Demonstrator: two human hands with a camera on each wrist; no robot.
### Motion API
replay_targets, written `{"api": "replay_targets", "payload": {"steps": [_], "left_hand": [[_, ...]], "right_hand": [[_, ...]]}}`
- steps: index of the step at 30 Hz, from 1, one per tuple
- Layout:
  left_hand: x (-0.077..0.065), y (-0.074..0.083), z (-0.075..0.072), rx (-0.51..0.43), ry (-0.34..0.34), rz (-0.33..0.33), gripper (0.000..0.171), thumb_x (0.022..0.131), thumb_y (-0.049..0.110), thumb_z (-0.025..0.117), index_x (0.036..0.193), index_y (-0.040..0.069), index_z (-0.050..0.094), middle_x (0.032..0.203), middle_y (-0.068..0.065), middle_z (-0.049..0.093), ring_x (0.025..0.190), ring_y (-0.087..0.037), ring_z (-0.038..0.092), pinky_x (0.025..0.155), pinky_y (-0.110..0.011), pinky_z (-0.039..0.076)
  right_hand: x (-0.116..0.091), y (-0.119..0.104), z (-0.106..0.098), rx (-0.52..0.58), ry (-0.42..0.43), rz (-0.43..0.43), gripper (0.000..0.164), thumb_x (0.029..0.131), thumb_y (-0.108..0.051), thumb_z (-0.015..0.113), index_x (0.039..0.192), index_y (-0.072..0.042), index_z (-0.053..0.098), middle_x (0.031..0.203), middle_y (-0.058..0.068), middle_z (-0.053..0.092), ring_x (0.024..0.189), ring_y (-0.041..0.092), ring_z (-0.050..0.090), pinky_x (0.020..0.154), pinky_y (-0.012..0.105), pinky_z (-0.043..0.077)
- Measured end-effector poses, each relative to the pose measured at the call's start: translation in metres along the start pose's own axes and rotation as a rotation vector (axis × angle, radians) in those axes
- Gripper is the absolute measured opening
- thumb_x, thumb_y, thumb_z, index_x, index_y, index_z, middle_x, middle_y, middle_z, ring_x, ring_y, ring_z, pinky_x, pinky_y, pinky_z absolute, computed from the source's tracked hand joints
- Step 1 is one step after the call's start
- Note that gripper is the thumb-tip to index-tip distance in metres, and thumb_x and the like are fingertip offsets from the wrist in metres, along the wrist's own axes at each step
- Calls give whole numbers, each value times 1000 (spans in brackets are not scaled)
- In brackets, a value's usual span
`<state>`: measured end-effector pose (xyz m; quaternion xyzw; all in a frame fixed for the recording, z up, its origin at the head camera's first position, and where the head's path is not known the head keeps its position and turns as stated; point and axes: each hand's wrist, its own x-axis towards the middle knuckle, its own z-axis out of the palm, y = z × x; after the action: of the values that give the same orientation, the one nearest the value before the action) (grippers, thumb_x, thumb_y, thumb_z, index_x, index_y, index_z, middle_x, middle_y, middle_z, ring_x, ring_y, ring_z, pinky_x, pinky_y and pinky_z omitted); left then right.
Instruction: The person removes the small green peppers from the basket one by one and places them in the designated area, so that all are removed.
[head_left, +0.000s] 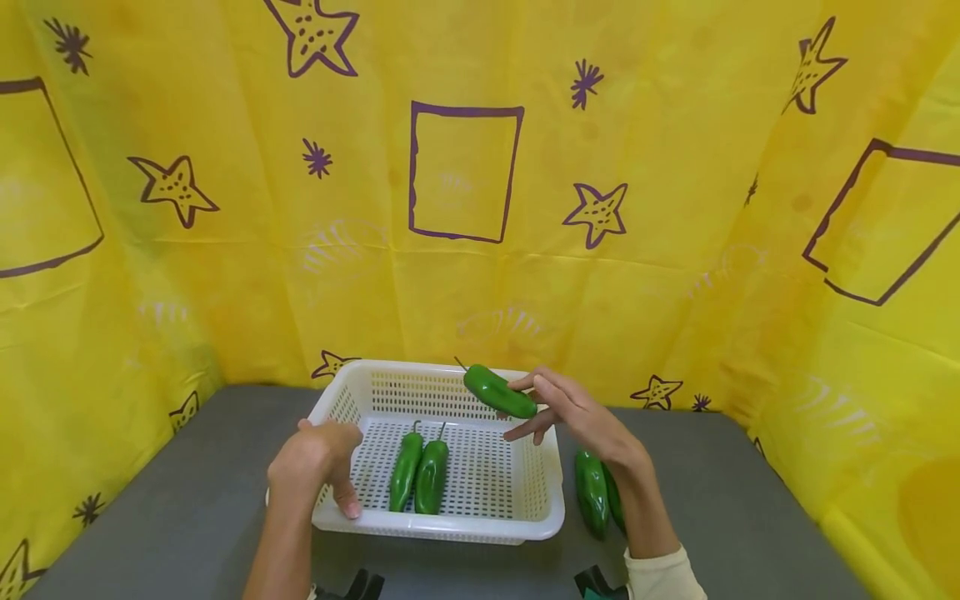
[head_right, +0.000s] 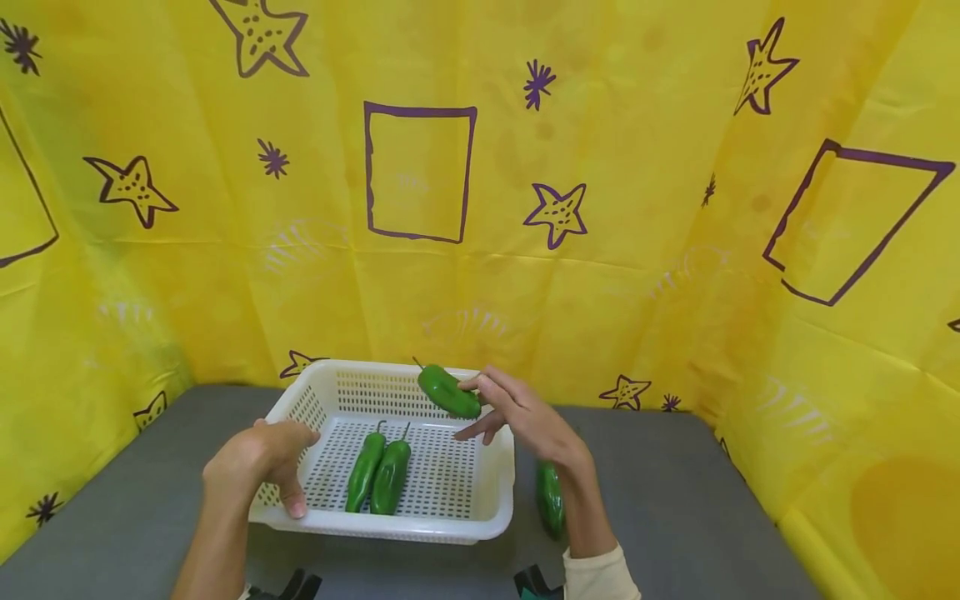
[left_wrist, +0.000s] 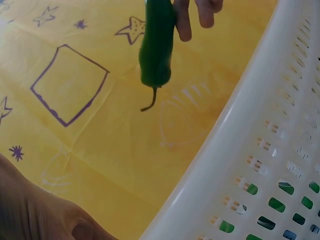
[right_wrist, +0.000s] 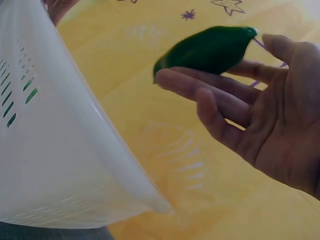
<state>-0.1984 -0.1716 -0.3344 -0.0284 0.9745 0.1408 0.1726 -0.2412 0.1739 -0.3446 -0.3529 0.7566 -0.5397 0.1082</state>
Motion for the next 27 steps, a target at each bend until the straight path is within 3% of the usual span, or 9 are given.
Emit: {"api": "replay_targets", "payload": {"steps": [5,9,15,20,25,27], "left_hand": [[0,0,0,-3,5,16,84,49,22,103,120,5,63,129,-35,60,116,-58,50,85,-61,53],[0,0,0,-7,-5,5,85,50,22,103,122,5,62,130,-35,59,112,-54,51,84,-59,53],[0,-1,0,-8,-7,2,87,49,23,103,124,6,62,135,-37,56,115,-55,50,85,-61,53],[1,-1,1,-11,-8,4,89,49,23,103,126,4,62,132,-34,59,112,-53,50,86,-62,53],[2,0,1,2,1,11,86,48,22,104,122,4,63,134,-36,58,115,-56,50,87,-63,54],[2,0,1,11,4,12,89,47,23,104,124,4,63,143,-40,51,124,-63,47,90,-67,53]], "right_hand": [[-1,1,-2,-34,150,-7,24,108,-21,56,124,-2,56,126,29,70,84,39,80,70,38,59],[-2,2,-3,-53,202,22,30,100,-16,69,126,-5,58,112,25,74,78,40,78,78,39,60],[-3,2,-7,-145,266,44,23,97,-15,74,112,-5,60,114,23,75,90,30,77,81,36,64],[-7,4,-12,-247,301,82,19,97,-20,75,105,-11,61,122,19,74,99,20,74,82,33,59],[-14,2,-21,-297,291,78,18,97,-21,75,109,-13,64,112,14,76,82,24,67,74,27,54],[-19,2,-26,-323,278,72,20,98,-22,74,113,-14,63,104,11,76,76,24,62,70,26,51]]}}
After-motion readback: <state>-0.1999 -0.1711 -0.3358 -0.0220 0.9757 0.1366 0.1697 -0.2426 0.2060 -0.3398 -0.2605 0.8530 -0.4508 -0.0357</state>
